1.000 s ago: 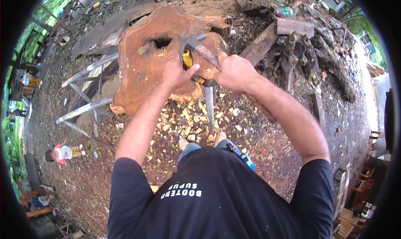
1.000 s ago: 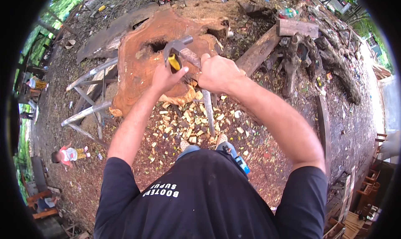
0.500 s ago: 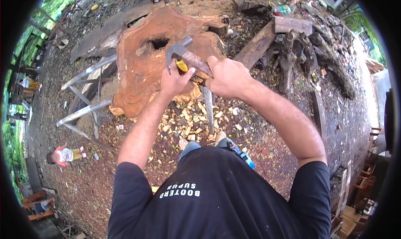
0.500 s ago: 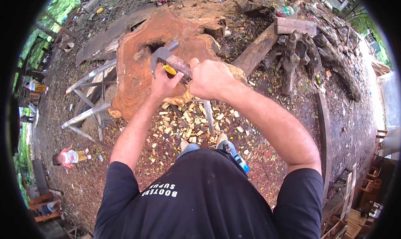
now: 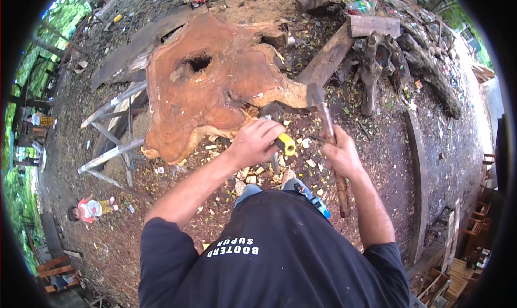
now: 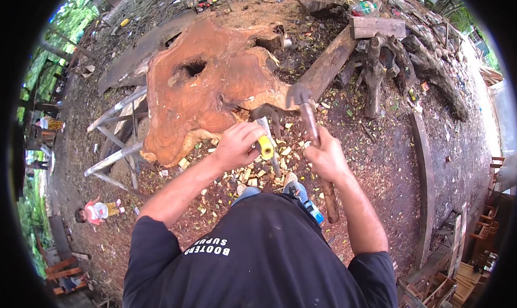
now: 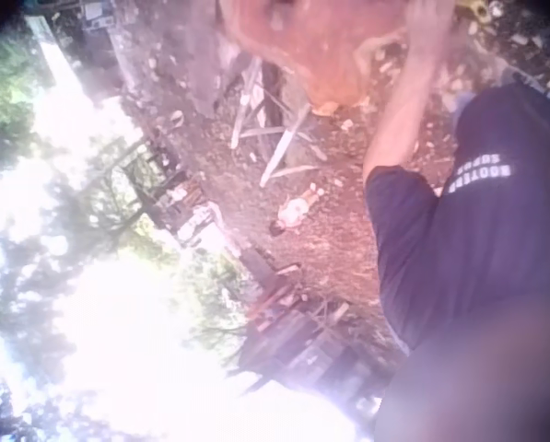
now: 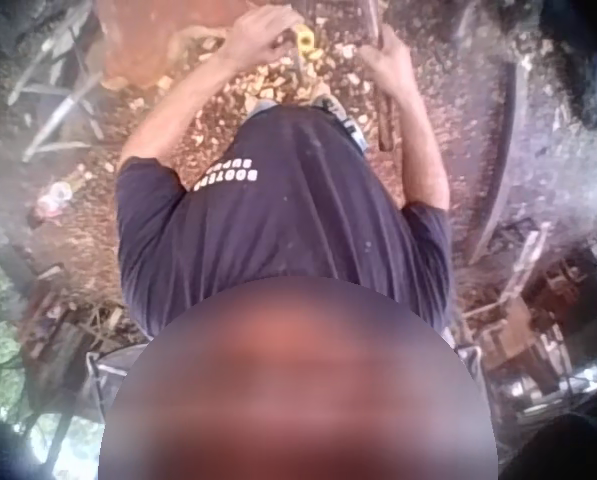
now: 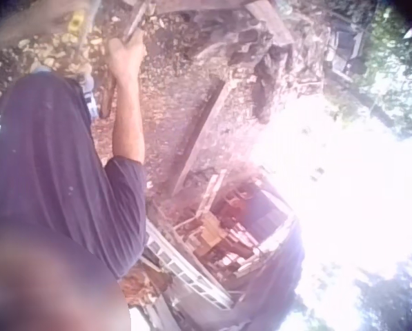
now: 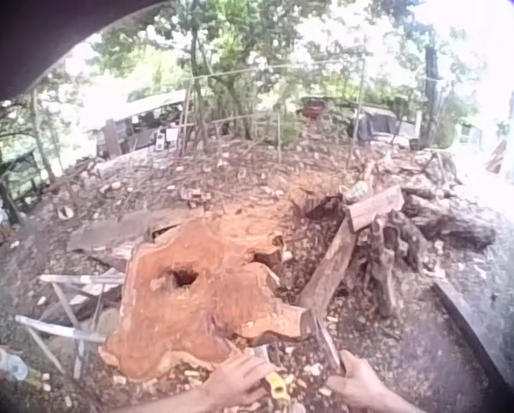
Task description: The person chisels a large wooden slab by holding a chisel against the wood and striking the end of it with a hammer, removing chips of wood from the surface.
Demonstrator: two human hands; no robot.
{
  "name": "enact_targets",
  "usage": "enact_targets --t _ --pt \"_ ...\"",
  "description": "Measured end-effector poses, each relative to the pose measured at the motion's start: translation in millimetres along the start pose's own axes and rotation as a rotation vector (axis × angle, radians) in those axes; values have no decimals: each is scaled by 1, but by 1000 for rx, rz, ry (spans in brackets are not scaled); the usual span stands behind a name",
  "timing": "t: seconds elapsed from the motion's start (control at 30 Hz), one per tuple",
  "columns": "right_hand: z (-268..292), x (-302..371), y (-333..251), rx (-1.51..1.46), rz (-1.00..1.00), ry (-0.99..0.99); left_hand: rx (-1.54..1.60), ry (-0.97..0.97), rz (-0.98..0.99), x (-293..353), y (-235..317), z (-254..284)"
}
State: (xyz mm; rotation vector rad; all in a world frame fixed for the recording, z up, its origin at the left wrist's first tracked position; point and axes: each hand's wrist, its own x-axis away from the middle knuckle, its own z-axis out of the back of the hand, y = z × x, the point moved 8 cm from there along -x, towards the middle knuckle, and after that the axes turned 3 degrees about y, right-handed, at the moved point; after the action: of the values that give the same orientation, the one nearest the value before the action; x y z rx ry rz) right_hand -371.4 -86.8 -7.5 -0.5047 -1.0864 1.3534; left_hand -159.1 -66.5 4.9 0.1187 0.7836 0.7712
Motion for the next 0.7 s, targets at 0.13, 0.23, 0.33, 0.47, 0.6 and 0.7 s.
enact_targets --t 0.13,0.23,0.33,0.47,0.6,0.7 --pt "16 11 26 -100 -56 71 285 163 336 -50 -26 53" --pt "15 16 41 -144 -117 43 522 256 678 -36 -102 59" --pt "9 19 52 -172 -95 24 477 304 667 -18 -144 73" --pt "-1 24 73 -244 -187 6 466 251 690 -10 -149 63" --pt "-1 21 93 -238 -187 7 328 55 804 -10 -159 45" --pt "1 21 100 -246 -214 -7 265 -30 809 -18 -156 34"
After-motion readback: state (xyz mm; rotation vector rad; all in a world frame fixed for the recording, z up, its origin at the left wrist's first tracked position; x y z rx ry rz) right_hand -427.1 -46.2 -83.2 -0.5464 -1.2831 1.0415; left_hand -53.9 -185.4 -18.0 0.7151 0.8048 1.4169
